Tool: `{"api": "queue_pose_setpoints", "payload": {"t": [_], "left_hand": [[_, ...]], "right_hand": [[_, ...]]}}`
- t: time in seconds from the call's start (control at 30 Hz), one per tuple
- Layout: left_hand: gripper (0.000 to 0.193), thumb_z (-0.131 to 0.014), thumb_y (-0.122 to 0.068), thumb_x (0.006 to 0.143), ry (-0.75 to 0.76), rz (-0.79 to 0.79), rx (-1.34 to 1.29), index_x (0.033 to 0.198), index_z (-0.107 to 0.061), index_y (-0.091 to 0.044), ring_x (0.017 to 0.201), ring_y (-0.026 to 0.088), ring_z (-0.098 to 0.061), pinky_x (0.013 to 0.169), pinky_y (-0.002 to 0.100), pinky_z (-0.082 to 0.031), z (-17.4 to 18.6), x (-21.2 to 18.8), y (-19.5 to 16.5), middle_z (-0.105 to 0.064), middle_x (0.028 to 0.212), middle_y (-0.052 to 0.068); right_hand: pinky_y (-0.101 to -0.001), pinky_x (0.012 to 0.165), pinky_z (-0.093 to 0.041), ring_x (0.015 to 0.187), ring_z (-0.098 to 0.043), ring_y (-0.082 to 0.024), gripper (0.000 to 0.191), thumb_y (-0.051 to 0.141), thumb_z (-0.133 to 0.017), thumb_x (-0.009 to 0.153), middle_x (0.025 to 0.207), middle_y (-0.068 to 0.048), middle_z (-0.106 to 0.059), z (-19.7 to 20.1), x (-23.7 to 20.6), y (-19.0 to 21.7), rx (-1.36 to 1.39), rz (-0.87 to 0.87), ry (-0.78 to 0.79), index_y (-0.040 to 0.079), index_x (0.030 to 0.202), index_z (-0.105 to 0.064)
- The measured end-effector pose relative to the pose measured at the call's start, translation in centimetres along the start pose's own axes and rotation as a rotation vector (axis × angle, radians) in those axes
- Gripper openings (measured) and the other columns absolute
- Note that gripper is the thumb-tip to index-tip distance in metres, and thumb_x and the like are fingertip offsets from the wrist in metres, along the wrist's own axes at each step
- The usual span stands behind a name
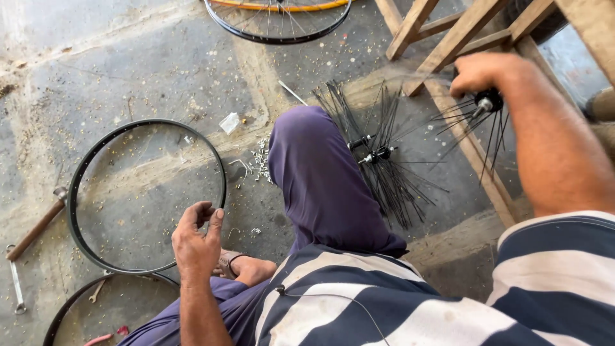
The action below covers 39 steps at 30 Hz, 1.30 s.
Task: The person sits on the floor of a bicycle workshop and laces a bicycle wheel, threading spokes through the hub and guiding them to the rim one at a time, picking each spoke from a pile of loose spokes beside them. They rotate the wheel as they work around it, attaching spokes to the rim holes.
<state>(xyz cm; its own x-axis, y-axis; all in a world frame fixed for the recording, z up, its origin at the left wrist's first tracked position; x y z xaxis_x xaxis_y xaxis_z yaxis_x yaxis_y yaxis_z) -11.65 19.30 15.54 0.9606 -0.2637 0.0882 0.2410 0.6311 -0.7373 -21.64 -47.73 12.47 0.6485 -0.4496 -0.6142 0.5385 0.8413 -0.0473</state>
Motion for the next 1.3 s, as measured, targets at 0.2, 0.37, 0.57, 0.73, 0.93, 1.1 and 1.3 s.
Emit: {"api": "queue_pose_setpoints", "payload": {"t": [0.2,0.37,0.57,0.73,0.93,1.1,1.3], "left_hand": [[0.034,-0.077,-0.025,0.091,0.071,-0.070,-0.099,0.116,-0.071,-0.002,0.098,0.022,-0.075,0.090,0.036,-0.056,1.0,0.5,-3.7,-0.077,0.103,0.012],[0.034,-0.077,-0.026,0.090,0.158,-0.251,-0.170,0.117,-0.071,-0.005,0.103,0.020,-0.075,0.090,0.034,-0.057,1.7,1.8,-12.3,-0.078,0.109,0.010],[0.067,-0.083,-0.035,0.087,0.057,-0.484,-0.287,0.141,-0.056,-0.008,0.124,0.027,-0.065,0.100,0.038,-0.056,5.1,4.0,-23.5,-0.065,0.136,0.015],[0.094,-0.090,-0.053,0.092,-0.348,-0.863,-0.243,0.153,-0.042,-0.001,0.144,0.035,-0.054,0.118,0.049,-0.049,11.4,7.7,-29.2,-0.055,0.151,0.025],[0.045,-0.074,-0.048,0.099,-0.008,-0.978,-0.704,0.106,-0.071,-0.004,0.086,0.021,-0.080,0.072,0.038,-0.067,14.9,10.5,-28.3,-0.078,0.090,0.010],[0.039,-0.054,-0.036,0.108,-0.255,-0.687,-0.339,0.086,-0.068,-0.006,0.061,0.011,-0.076,0.055,0.030,-0.060,16.9,11.5,-21.3,-0.071,0.064,0.001],[0.038,-0.047,-0.032,0.111,-0.377,-0.729,-0.146,0.089,-0.067,-0.009,0.059,0.008,-0.076,0.054,0.027,-0.060,19.3,11.7,-15.8,-0.073,0.067,-0.001]], "right_hand": [[-0.0495,0.076,-0.055,0.095,-0.069,-0.034,0.051,0.023,-0.078,0.081,0.106,-0.021,-0.072,8.8,-8.9,2.6,0.421,0.131,-0.320,0.003,0.126,-0.065],[-0.0376,0.084,-0.050,0.098,-0.062,-0.021,0.037,0.015,-0.076,0.090,0.109,-0.010,-0.067,15.2,-14.6,9.4,0.624,0.695,-0.675,0.002,0.123,-0.064],[-0.0289,0.086,-0.053,0.095,-0.065,-0.015,0.026,0.011,-0.074,0.087,0.100,-0.005,-0.066,21.4,-22.5,21.5,1.018,1.091,-0.596,0.004,0.111,-0.066],[-0.0261,0.081,-0.046,0.092,-0.056,-0.010,0.042,0.009,-0.063,0.083,0.099,0.001,-0.059,21.5,-28.5,33.5,0.980,1.572,-0.403,0.003,0.124,-0.058],[-0.0355,0.107,-0.051,0.124,-0.061,-0.022,0.048,0.007,-0.065,0.090,0.127,-0.013,-0.064,16.8,-28.0,44.2,0.954,1.667,-0.031,-0.004,0.136,-0.059],[-0.0434,0.118,-0.037,0.144,-0.046,-0.030,0.079,0.027,-0.077,0.092,0.153,-0.021,-0.050,13.2,-27.4,48.4,0.571,1.651,-0.244,-0.003,0.154,-0.039],[-0.0491,0.123,-0.039,0.145,-0.050,-0.033,0.096,0.039,-0.080,0.088,0.156,-0.022,-0.049,8.1,-25.6,49.5,0.938,1.590,0.178,-0.002,0.160,-0.032]]}}
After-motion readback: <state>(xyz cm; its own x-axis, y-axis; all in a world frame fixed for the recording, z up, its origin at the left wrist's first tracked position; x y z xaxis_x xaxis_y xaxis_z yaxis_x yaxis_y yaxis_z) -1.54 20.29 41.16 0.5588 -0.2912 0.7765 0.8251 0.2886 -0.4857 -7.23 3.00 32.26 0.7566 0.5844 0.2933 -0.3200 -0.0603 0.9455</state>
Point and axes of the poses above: each hand's wrist, its own x-axis towards the middle knuckle, its own z-axis out of the back of the hand, y = z × x, the point moved 4 cm from there along x, towards the middle knuckle
